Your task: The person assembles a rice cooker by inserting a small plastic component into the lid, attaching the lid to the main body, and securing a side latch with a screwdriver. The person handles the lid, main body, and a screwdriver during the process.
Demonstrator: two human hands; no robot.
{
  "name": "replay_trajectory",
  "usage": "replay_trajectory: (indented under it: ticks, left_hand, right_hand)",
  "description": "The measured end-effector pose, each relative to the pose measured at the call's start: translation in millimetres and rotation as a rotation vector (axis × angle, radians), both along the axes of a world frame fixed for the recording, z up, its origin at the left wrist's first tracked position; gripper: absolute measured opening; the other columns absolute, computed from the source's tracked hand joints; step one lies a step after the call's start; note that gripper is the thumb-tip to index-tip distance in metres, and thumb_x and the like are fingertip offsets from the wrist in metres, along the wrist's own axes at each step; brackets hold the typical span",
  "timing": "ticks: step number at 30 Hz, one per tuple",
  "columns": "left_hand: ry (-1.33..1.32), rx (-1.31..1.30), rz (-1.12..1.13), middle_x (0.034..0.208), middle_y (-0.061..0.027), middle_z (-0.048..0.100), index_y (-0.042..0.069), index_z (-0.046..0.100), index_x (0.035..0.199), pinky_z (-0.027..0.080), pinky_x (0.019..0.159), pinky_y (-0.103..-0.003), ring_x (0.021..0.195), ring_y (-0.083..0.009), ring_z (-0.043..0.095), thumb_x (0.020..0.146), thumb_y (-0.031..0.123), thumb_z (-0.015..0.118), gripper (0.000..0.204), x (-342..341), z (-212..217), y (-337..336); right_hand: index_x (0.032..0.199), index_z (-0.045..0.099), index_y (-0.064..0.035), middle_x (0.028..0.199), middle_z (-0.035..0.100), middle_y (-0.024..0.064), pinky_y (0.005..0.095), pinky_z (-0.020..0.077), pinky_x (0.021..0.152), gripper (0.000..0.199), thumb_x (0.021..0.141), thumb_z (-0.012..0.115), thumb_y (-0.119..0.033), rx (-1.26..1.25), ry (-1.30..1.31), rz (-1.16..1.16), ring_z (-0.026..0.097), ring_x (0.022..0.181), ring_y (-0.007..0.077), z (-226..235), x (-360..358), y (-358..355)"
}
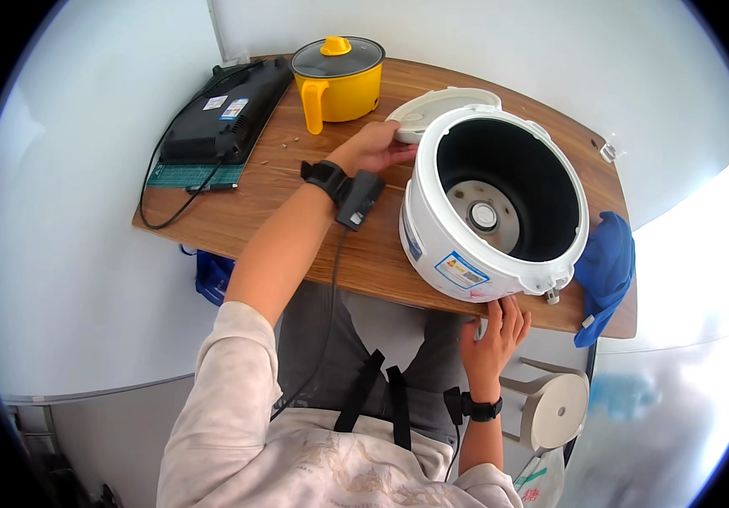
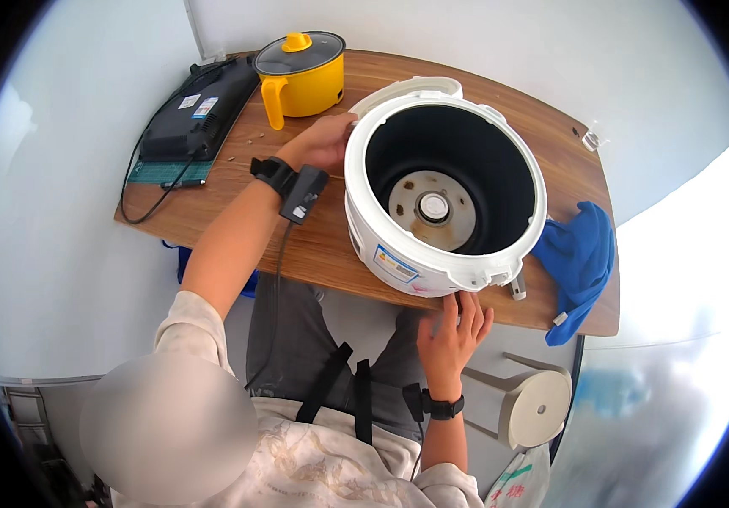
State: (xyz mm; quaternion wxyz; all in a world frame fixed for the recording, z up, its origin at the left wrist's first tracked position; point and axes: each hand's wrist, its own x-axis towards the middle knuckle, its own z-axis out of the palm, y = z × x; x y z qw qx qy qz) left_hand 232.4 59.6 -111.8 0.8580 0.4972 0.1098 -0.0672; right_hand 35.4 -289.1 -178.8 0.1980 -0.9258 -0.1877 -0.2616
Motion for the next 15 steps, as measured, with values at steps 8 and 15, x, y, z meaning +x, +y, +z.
replay_trajectory:
  ticks: [8,15]
  left_hand:
    - [0.005,0.160,0.129,0.126,-0.0233,0.056,-0.010,0.034,0.140,0.063,0.087,-0.042,0.101,-0.0306,0.067,0.107,0.020,0.040,0.045,-0.9,-9.8,0.7]
    - [-0.009,0.433,0.065,0.120,-0.0179,0.061,-0.004,0.045,0.135,0.059,0.088,-0.036,0.104,-0.0231,0.065,0.105,0.027,0.052,0.044,-60.1,15.6,9.2]
  right_hand:
    - [0.127,0.059,-0.0068,0.137,0.055,0.0118,0.0570,0.0243,0.117,0.056,0.072,0.067,-0.006,-0.009,-0.010,0.003,0.048,0.134,0.0313,0.5,0.1,2.6]
    - [0.128,0.059,-0.0064,0.138,0.055,0.0117,0.0570,0.0244,0.117,0.054,0.073,0.065,-0.006,-0.018,-0.013,-0.011,0.047,0.135,0.0313,-1.9,0.6,0.7]
